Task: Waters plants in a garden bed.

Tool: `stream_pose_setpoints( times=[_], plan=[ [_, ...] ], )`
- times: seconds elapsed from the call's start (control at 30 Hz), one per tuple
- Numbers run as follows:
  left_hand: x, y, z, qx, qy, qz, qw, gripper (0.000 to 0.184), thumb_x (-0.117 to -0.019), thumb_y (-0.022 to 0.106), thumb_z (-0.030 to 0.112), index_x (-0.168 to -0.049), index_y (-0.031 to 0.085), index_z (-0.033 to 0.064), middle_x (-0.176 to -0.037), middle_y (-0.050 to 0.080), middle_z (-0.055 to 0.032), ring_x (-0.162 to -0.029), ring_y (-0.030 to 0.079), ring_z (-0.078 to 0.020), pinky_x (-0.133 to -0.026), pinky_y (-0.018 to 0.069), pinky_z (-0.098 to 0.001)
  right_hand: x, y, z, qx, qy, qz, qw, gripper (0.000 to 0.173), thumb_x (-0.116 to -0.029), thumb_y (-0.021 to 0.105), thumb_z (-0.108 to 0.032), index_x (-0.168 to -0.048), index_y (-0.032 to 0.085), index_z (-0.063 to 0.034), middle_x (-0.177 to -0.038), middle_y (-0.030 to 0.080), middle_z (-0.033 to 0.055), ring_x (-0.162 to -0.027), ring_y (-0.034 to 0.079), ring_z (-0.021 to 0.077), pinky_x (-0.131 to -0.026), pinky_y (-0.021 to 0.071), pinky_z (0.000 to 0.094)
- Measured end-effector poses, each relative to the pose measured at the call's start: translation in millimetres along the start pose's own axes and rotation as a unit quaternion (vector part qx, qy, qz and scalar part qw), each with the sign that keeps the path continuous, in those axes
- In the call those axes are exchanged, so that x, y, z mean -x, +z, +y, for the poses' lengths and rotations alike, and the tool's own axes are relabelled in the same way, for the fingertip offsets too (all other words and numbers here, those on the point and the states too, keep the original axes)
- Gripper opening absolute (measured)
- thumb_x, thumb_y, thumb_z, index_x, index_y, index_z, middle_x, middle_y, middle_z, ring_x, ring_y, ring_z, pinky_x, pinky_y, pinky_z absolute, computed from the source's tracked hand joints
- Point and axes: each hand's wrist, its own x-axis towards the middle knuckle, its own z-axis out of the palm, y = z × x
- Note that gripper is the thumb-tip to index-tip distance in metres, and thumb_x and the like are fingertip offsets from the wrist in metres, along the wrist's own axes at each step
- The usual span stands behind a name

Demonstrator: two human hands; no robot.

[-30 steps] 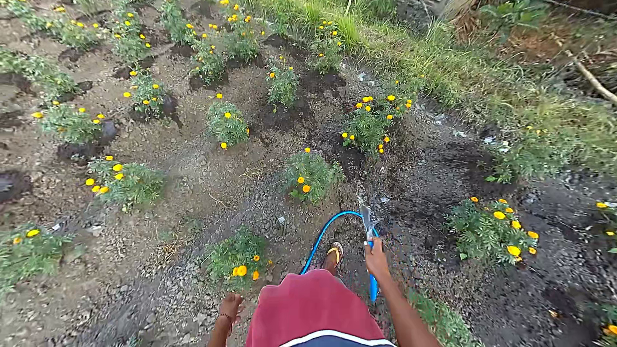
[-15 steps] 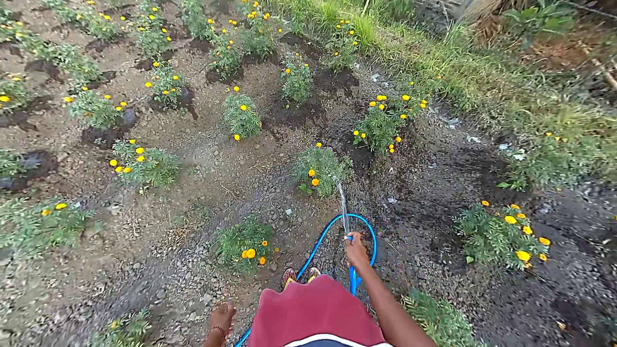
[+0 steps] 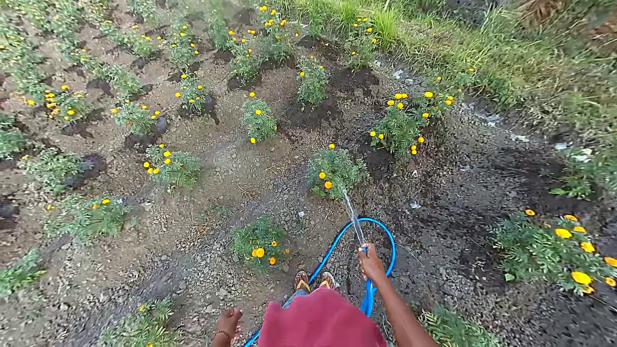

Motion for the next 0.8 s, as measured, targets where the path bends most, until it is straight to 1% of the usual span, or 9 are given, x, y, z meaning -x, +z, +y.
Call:
stream_pose_setpoints(
  times=[0.17,0.27,0.37,0.43,0.57,0.63,0.73,0.8],
  plan=[
    [6.2,7.6,-9.5,0.008,0.008,0.000,1.000,0.035,-0.1068,0.058,0.020,-0.132,0.058,-0.0041,-0.118,0.068,-0.0265,-0.098,0.071,-0.0358,-0.084,0.0580,-0.0516,8.3,-0.1,11.0,-0.035,0.005,0.008,0.999,0.037,-0.1133,0.036,-0.029,-0.146,0.035,-0.0117,-0.078,0.050,0.0115,-0.051,0.049,0.0219,-0.049,0.0468,0.0405],
    [4.0,1.7,-25.9,0.010,0.007,-0.009,1.000,0.034,-0.1068,0.058,0.018,-0.131,0.058,-0.0061,-0.119,0.067,-0.0277,-0.099,0.070,-0.0369,-0.084,0.0579,-0.0527,16.5,4.5,14.8,-0.042,-0.004,0.012,0.999,0.036,-0.1132,0.036,-0.027,-0.146,0.036,-0.0106,-0.078,0.050,0.0110,-0.050,0.048,0.0213,-0.048,0.0464,0.0400],
    [-5.3,-12.7,-47.2,0.028,0.000,-0.011,1.000,0.036,-0.1071,0.056,0.018,-0.133,0.056,-0.0069,-0.121,0.066,-0.0294,-0.100,0.070,-0.0380,-0.085,0.0577,-0.0535,27.8,13.1,16.8,-0.036,-0.004,0.030,0.999,0.037,-0.1131,0.037,-0.027,-0.146,0.036,-0.0100,-0.080,0.052,0.0129,-0.052,0.050,0.0228,-0.050,0.0478,0.0414],
    [-8.7,-26.6,-52.1,0.033,-0.001,-0.012,0.999,0.036,-0.1074,0.055,0.017,-0.135,0.055,-0.0064,-0.122,0.065,-0.0298,-0.099,0.070,-0.0378,-0.084,0.0574,-0.0532,35.5,22.7,16.8,-0.032,-0.005,0.047,0.998,0.037,-0.1131,0.037,-0.028,-0.145,0.037,-0.0100,-0.081,0.053,0.0142,-0.053,0.051,0.0240,-0.050,0.0484,0.0424],
    [-26.3,-61.2,-57.2,0.033,0.014,-0.009,0.999,0.036,-0.1076,0.055,0.018,-0.135,0.055,-0.0055,-0.122,0.065,-0.0287,-0.099,0.069,-0.0365,-0.082,0.0573,-0.0512,53.1,53.9,16.5,-0.027,0.002,0.089,0.996,0.038,-0.1129,0.037,-0.028,-0.146,0.039,-0.0103,-0.089,0.057,0.0185,-0.058,0.056,0.0274,-0.055,0.0508,0.0457],
    [-45.2,-84.4,-66.3,0.041,0.034,-0.014,0.999,0.037,-0.1080,0.055,0.018,-0.136,0.055,-0.0059,-0.123,0.065,-0.0295,-0.101,0.069,-0.0377,-0.084,0.0574,-0.0527,65.8,79.2,15.0,-0.028,0.006,0.113,0.993,0.038,-0.1129,0.037,-0.029,-0.146,0.038,-0.0105,-0.091,0.058,0.0197,-0.059,0.056,0.0283,-0.056,0.0507,0.0465],
    [-65.6,-125.7,-90.4,0.070,0.050,-0.013,0.996,0.035,-0.1079,0.055,0.018,-0.134,0.056,-0.0048,-0.120,0.066,-0.0273,-0.096,0.070,-0.0344,-0.081,0.0577,-0.0498,90.2,122.6,13.5,-0.026,0.017,0.133,0.991,0.039,-0.1129,0.037,-0.029,-0.148,0.037,-0.0101,-0.097,0.061,0.0224,-0.063,0.059,0.0306,-0.060,0.0523,0.0488],
    [-73.7,-156.5,-107.0,0.080,0.059,-0.008,0.995,0.033,-0.1077,0.056,0.017,-0.132,0.057,-0.0050,-0.118,0.067,-0.0267,-0.095,0.070,-0.0339,-0.080,0.0582,-0.0497,106.8,151.7,10.6,-0.042,0.020,0.149,0.988,0.040,-0.1128,0.036,-0.029,-0.147,0.037,-0.0095,-0.095,0.060,0.0218,-0.061,0.058,0.0302,-0.059,0.0517,0.0483]
  ],
)
